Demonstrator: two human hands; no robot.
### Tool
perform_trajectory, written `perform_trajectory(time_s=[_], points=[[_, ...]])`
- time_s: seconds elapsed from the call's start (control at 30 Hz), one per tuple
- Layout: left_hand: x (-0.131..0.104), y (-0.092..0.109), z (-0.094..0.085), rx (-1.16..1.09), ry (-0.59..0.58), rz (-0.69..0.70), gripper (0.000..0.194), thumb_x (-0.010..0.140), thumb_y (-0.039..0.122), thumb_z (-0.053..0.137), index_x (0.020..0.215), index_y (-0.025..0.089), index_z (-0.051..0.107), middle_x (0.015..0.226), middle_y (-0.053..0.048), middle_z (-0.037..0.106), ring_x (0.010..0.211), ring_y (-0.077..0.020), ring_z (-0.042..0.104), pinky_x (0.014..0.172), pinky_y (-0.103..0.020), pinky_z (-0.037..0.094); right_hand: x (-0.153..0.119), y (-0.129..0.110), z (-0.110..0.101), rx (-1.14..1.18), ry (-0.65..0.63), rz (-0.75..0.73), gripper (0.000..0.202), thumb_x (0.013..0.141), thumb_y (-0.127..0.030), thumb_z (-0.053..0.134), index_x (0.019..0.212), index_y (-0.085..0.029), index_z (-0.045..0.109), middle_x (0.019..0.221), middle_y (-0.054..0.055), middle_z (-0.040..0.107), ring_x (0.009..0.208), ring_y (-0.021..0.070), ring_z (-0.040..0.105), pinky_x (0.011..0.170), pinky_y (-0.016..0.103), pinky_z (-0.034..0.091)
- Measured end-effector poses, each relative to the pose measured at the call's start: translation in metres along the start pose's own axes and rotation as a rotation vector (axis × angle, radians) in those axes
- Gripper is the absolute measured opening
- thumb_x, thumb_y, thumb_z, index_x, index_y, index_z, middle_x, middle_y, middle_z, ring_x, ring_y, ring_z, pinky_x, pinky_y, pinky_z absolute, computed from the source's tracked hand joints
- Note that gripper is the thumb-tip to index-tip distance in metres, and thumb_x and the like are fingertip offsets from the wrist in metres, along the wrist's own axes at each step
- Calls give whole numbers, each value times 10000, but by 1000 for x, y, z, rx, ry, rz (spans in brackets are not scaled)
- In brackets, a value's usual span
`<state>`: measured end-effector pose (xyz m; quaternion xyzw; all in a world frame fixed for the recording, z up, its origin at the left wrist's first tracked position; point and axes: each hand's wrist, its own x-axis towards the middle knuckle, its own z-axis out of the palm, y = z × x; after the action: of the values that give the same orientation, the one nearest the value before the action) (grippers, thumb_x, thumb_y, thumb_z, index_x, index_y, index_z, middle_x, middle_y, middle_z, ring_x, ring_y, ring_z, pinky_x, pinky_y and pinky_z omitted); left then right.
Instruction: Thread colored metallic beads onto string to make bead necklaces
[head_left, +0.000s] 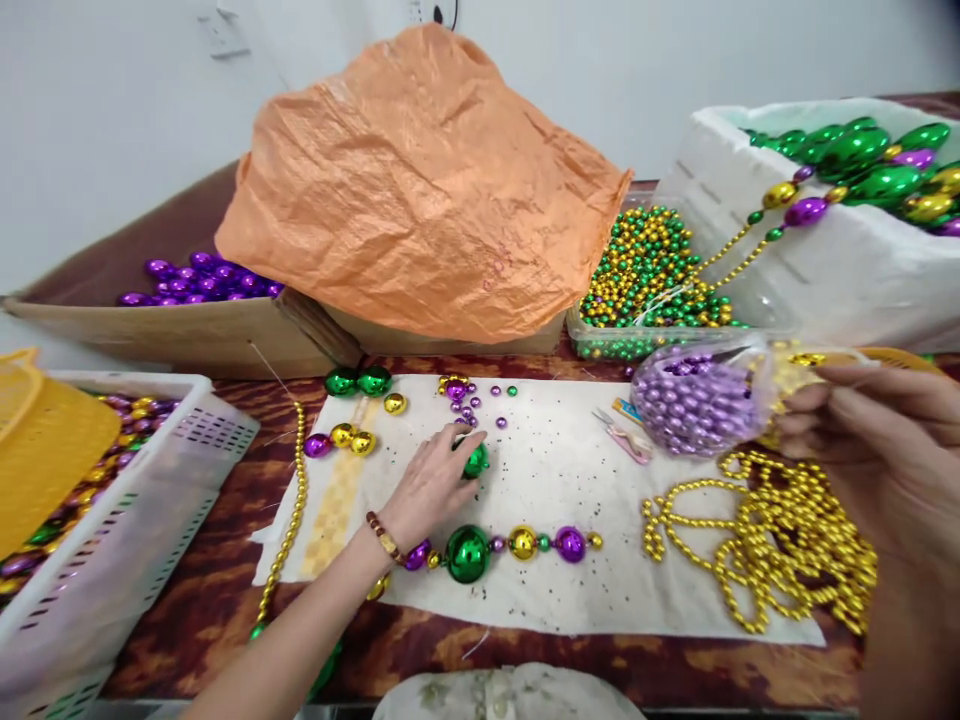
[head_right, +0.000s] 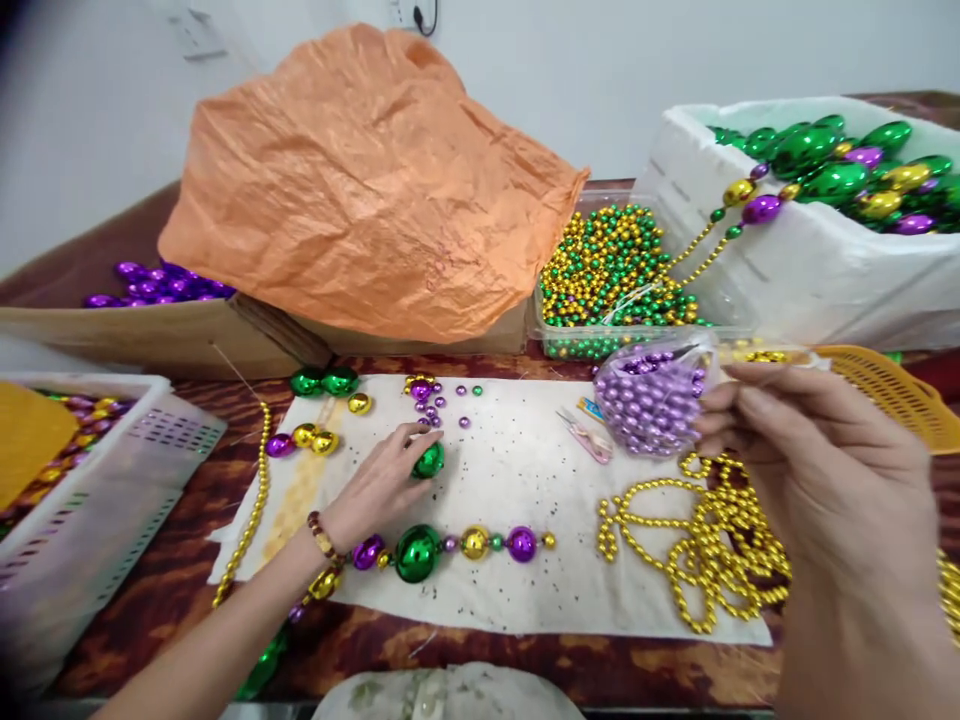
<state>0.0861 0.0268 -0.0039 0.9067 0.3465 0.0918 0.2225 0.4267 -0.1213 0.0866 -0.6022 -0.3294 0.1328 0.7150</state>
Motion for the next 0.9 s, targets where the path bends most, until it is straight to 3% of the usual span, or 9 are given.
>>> perform_trajectory(time_s=[0.2,0.33,0.5,0.77,0.9], points=[[3,20,-2,-859,151,-276,428,800,332,667,1203,232,565,1135,-65,597,999,-208,566,863,-320,467,-35,34,46,127,-441,255,132,821,-216,682,945,-172,686,815,93,699,625,197,674,511,310,560],[7,32,1,-1193,248,-377,396,789,322,689,1162,210,619,1041,-59,642,901,-168,579,770,-257,476,-81,72,73,139,-631,462,184,859,-320,640,973,-180,674,838,79,699,679,198,676,545,310,565],[19,39,-4,-1534,320,-422,408,827,362,646,1208,221,606,1114,-81,626,874,-170,615,725,-289,523,-132,98,79,82,-678,612,268,878,-399,602,977,-156,656,779,67,690,566,138,615,506,246,496],[39,35,-15,-1910,308,-496,306,866,391,607,1116,216,593,1077,-66,643,927,-236,664,701,-302,539,-160,96,68,-51,-702,354,249,925,-355,527,972,-164,679,690,33,635,534,123,578,497,221,451],[42,34,-16,-1990,292,-543,294,867,391,606,1079,189,588,1069,-74,646,944,-244,660,685,-289,542,-162,95,70,-50,-681,338,231,924,-341,529,957,-174,684,684,24,626,520,115,564,504,218,460]])
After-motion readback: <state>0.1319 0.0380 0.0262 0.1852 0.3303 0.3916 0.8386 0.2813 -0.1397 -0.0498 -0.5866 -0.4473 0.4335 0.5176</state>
